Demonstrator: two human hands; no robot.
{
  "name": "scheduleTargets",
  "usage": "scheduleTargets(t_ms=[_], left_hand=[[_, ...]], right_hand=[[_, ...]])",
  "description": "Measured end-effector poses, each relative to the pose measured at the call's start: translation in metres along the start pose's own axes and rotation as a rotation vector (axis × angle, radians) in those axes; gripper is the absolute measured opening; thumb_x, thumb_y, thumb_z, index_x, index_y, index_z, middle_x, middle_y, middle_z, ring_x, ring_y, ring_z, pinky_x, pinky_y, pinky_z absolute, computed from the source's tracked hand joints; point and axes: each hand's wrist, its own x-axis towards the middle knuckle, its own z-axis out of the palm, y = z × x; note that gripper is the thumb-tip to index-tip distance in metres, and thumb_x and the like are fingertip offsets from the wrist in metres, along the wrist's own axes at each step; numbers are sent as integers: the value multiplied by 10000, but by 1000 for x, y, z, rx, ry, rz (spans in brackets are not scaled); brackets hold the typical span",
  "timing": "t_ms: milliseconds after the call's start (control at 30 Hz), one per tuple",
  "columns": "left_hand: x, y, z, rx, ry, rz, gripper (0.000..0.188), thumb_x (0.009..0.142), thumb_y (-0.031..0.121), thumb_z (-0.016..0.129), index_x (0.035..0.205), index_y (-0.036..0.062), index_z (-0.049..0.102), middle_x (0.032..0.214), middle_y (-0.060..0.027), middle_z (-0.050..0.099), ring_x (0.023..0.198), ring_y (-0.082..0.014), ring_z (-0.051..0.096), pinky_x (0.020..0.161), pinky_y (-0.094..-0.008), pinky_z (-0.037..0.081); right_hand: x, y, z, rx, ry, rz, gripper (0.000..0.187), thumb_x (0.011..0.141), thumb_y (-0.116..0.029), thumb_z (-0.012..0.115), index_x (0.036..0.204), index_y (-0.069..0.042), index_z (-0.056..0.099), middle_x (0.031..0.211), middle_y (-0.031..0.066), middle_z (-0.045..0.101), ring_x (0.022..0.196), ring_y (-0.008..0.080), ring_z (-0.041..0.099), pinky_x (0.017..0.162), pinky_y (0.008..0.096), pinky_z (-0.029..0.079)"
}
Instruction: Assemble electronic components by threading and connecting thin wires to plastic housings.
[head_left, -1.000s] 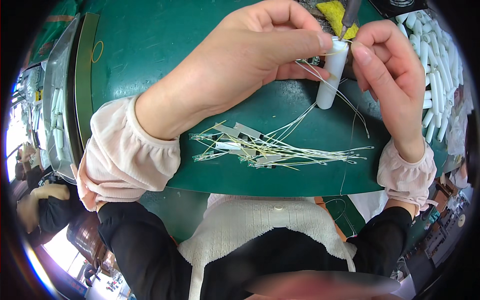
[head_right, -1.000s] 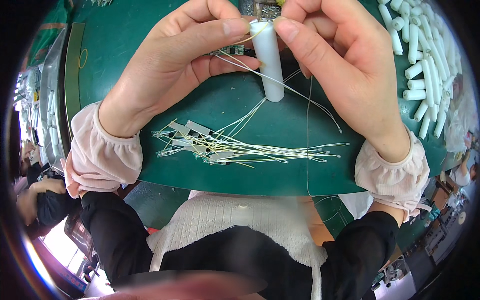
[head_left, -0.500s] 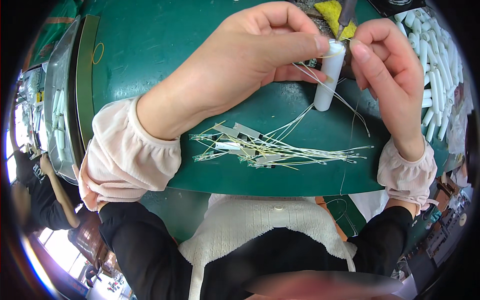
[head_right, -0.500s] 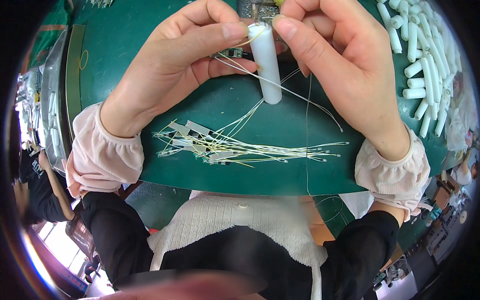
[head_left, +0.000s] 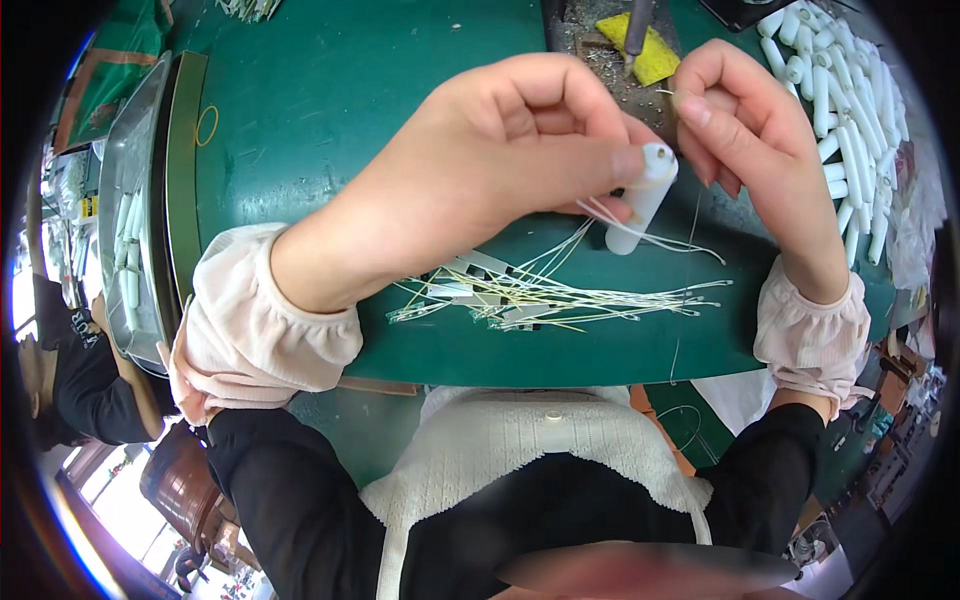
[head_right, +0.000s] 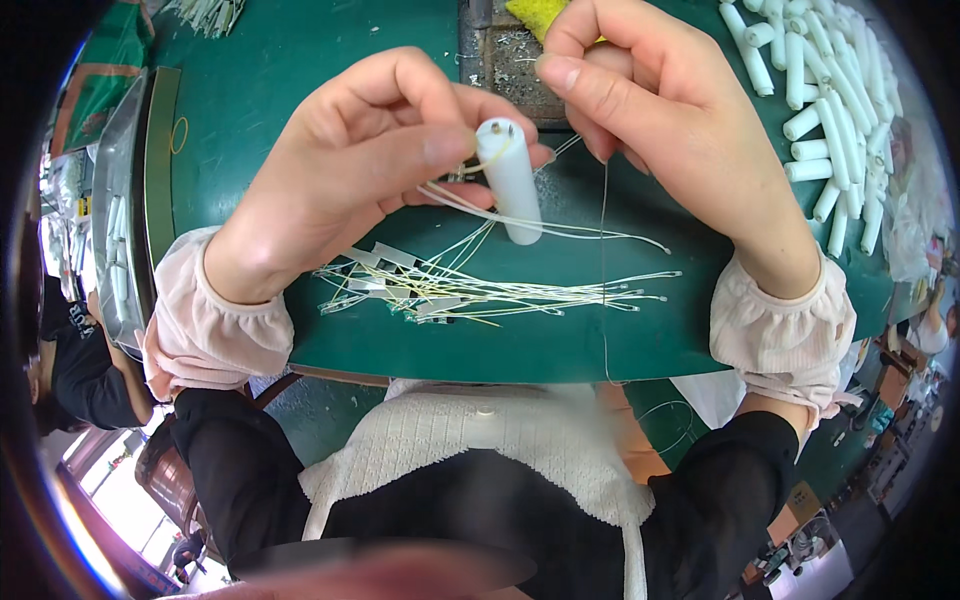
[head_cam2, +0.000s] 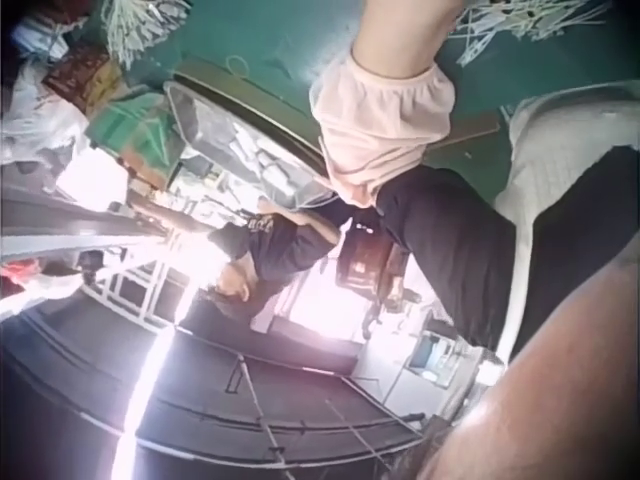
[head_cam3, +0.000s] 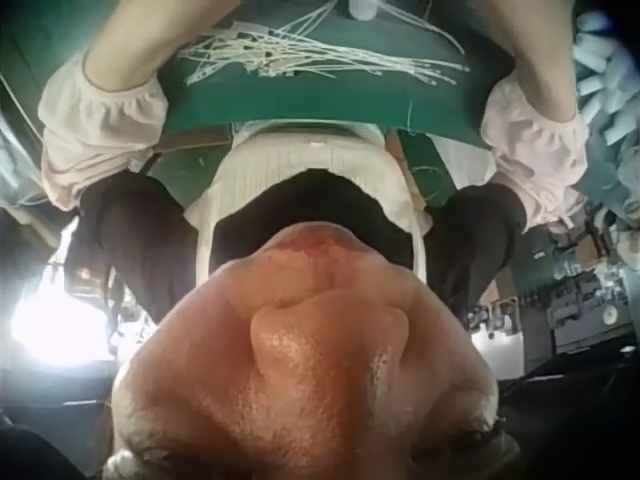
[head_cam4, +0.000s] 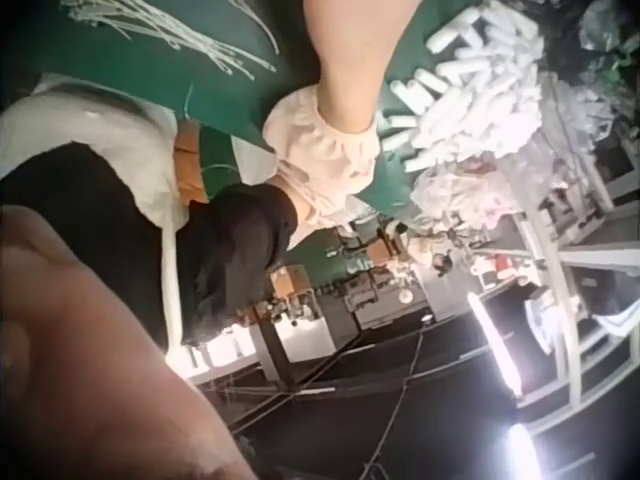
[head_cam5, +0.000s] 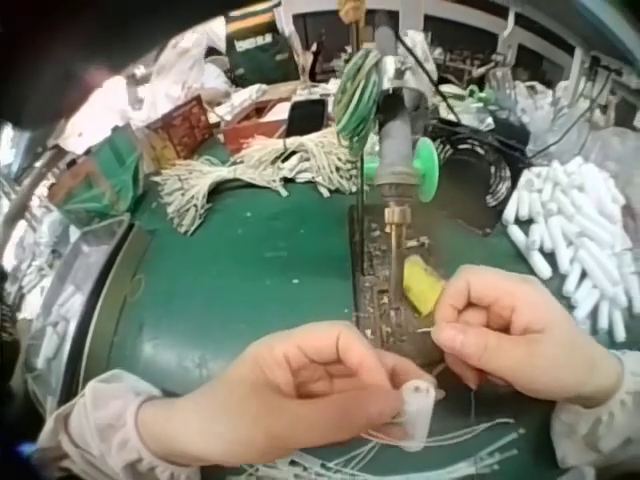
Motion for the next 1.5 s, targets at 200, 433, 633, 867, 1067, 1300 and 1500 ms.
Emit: scheduleTargets(t_ms=[200,433,633,867,1067,1300,1500], left_hand=[[-12,0,13,33,-68,168,65,930,-3,515,879,37,512,1131,-244,592,1071,-307,618,836,-316,564],[-64,22,0,105,100,292,257,827,153,676,806,89,428,905,-148,560,827,-261,628,663,-290,560],[-265,14,-28,433,527,341,314,811,190,723,784,62,438,861,-138,544,770,-238,606,691,-293,523],[-342,8,-7,1054,1176,-300,233,879,-15,542,1107,-62,557,1132,-132,596,1010,-183,572,877,-290,431],[-191,24,13,1356,495,53,246,724,-47,649,967,-62,609,1009,-150,632,973,-258,603,877,-324,449],[-53,-4,11,1476,-69,143,168,726,51,697,875,21,627,853,-107,615,839,-306,599,725,-381,483],[-48,-3,-19,1399,-94,90,136,739,62,682,852,20,621,805,-108,586,821,-303,579,710,-387,470]], right_hand=[[-6,6,-7,48,16,-4,175,990,-256,470,942,-89,496,622,-22,498,474,5,346,429,156,226],[-35,16,-46,52,189,17,148,1001,-212,419,1068,-89,468,640,-14,523,477,3,394,414,140,208],[-58,100,-131,-174,469,175,197,960,-260,530,1009,-71,552,657,-42,496,553,2,397,477,168,248],[-39,100,-104,-1277,619,147,340,868,-317,633,1115,-91,571,618,46,545,577,194,567,549,333,414],[-25,113,-138,-1352,571,-207,282,858,-261,630,1111,-145,582,683,81,610,626,270,614,591,374,469],[-26,53,-78,-960,734,-222,248,888,-205,626,1102,-80,609,738,2,563,644,93,517,602,246,428],[-42,2,-30,-583,302,-126,190,871,-89,608,1039,-5,585,903,-8,537,764,57,465,656,195,364]])
